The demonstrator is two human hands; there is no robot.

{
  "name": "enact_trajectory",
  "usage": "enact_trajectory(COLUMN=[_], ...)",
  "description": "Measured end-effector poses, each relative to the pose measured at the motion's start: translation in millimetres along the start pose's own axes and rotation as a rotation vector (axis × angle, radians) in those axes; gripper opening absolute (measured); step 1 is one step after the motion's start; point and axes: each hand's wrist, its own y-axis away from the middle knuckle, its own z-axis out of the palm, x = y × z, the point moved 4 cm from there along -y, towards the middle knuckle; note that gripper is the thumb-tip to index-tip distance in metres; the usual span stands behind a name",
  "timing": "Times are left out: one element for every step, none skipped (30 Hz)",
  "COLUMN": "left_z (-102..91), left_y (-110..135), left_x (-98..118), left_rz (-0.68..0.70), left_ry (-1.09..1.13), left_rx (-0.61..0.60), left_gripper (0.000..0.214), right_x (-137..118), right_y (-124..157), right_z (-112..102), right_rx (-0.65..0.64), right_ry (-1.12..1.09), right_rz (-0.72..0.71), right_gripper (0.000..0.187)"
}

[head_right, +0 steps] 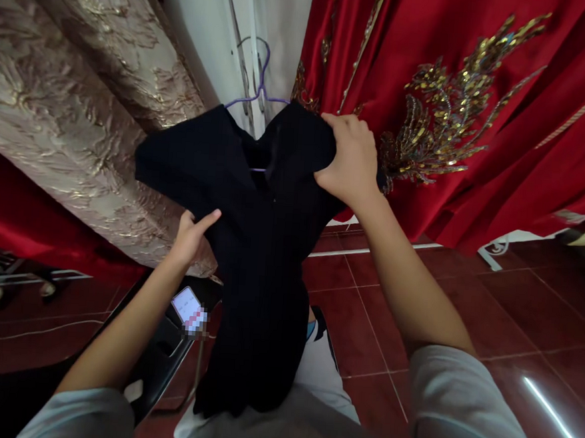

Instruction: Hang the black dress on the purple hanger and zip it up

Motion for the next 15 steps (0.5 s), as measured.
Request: enact_trajectory(left_z=[0.5, -0.3, -1.8, -3.2, -4.2, -4.8, -4.6, -3.5, -1.4, 1.6, 5.6, 10.2, 14.5, 17.7, 19.5], left_y=[2.6, 7.0, 13.6, 22.1, 32.1, 42.9, 53.6, 63.3, 71.6, 78.1, 82.8, 86.1, 88.5, 90.4, 92.0], left_x=[-1.2, -3.4, -6.6, -10.7, -15.3, -19.9, -24.0, -27.4, -30.3, -32.5, -34.1, -35.4, -36.3, -36.9, -37.1], left_rz=[-0.008, -0.025, -0.051, -0.084, -0.120, -0.154, -0.181, -0.206, -0.233, -0.259, -0.281, -0.296, -0.301, -0.294, -0.276], left_ry=[-0.003, 0.007, 0.026, 0.052, 0.084, 0.120, 0.156, 0.184, 0.193, 0.182, 0.155, 0.117, 0.082, 0.054, 0.039], left_rx=[0.057, 0.134, 0.212, 0.283, 0.343, 0.393, 0.429, 0.444, 0.438, 0.410, 0.355, 0.286, 0.229, 0.198, 0.194], left_gripper=[0.037, 0.032, 0.028, 0.025, 0.022, 0.020, 0.019, 0.019, 0.019, 0.021, 0.023, 0.026, 0.029, 0.032, 0.034], right_x=[-3.1, -5.5, -7.8, -10.8, -15.1, -20.6, -27.5, -35.5, -43.8, -52.6, -62.8, -74.9, -87.0, -97.3, -105.3], right_y=[-0.4, 1.8, 6.3, 12.7, 20.6, 29.5, 39.3, 50.3, 62.8, 77.6, 93.8, 110.4, 127.6, 145.5, 162.4], right_z=[-5.3, -10.8, -15.7, -19.3, -20.8, -19.7, -15.6, -7.8, 4.2, 19.1, 38.4, 61.8, 85.3, 105.9, 121.5], right_rx=[-0.003, -0.001, 0.001, 0.002, 0.002, 0.013, 0.043, 0.090, 0.144, 0.229, 0.265, 0.203, 0.106, 0.025, -0.024], right_ry=[-0.001, -0.013, -0.036, -0.067, -0.103, -0.149, -0.213, -0.292, -0.389, -0.508, -0.619, -0.719, -0.816, -0.927, -1.020], right_rz=[-0.041, -0.079, -0.118, -0.156, -0.182, -0.179, -0.141, -0.064, 0.063, 0.209, 0.352, 0.479, 0.596, 0.723, 0.837], right_gripper=[0.083, 0.084, 0.085, 0.084, 0.083, 0.080, 0.074, 0.065, 0.055, 0.045, 0.037, 0.032, 0.030, 0.027, 0.026])
